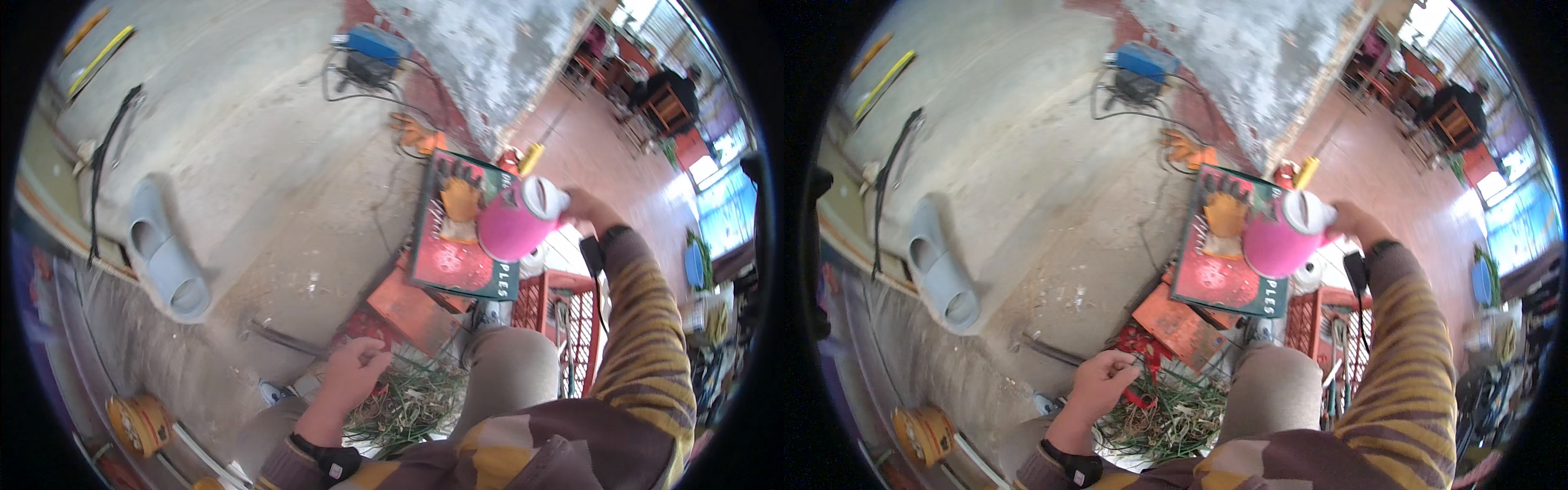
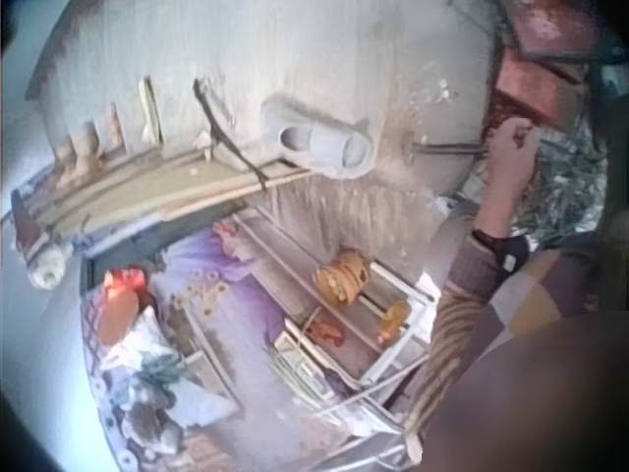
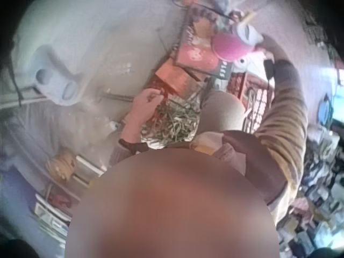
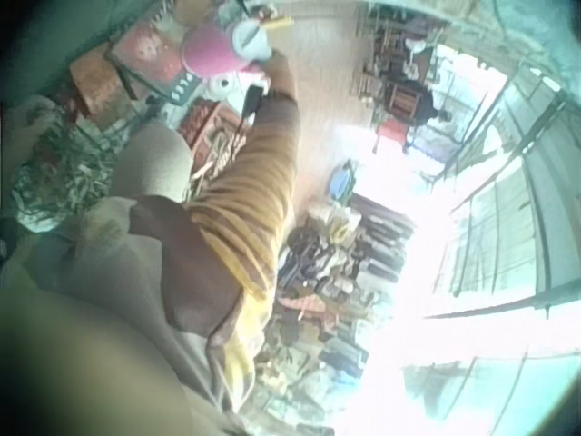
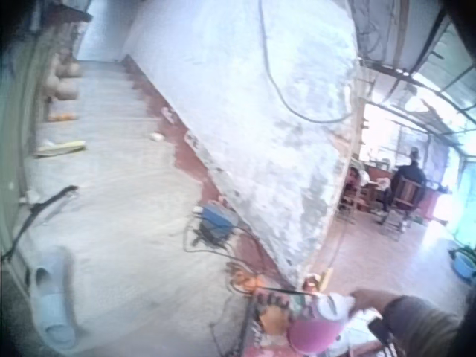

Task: The person sits on the floor and organizes items, including a box and gloves. They then pick up a power adapter and begin stripping the insulation from the wires using a small tool.

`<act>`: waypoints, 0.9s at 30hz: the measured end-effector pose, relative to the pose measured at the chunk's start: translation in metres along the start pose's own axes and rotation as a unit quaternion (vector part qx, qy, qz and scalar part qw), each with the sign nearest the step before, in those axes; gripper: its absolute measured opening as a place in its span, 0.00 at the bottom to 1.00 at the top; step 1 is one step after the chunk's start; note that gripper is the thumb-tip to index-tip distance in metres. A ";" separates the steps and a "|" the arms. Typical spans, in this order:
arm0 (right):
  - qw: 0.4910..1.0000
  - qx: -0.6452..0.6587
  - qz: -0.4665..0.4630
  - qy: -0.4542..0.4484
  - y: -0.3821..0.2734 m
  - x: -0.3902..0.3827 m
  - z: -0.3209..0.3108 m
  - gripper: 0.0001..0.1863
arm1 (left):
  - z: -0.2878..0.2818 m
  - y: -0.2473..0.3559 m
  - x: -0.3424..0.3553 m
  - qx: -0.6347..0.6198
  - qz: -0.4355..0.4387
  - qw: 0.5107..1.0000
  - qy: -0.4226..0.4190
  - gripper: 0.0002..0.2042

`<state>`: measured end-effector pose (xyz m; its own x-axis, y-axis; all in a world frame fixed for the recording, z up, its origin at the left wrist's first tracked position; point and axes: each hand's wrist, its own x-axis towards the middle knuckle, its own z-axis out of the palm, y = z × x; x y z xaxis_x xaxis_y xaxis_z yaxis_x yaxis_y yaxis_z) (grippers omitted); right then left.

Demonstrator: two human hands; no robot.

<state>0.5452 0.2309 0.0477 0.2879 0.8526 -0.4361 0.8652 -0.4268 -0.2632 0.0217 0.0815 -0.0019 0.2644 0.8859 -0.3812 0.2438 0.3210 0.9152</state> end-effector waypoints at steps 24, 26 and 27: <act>0.953 0.222 -0.200 0.048 -0.447 -0.016 0.056 0.17 | -0.028 0.011 -0.013 0.004 0.017 1.000 0.013 0.16; 0.946 0.239 -0.209 0.071 -0.470 -0.015 0.064 0.19 | -0.028 0.009 -0.013 -0.012 0.024 1.000 0.012 0.16; 0.939 0.245 -0.221 0.095 -0.478 -0.013 0.067 0.21 | -0.028 0.009 -0.013 0.001 0.023 1.000 0.017 0.16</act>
<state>0.1001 0.4033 0.1217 0.0529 0.9977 -0.0425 0.6382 -0.0665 -0.7670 -0.0053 0.0824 0.0149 0.2432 0.9108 -0.3336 0.2333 0.2789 0.9316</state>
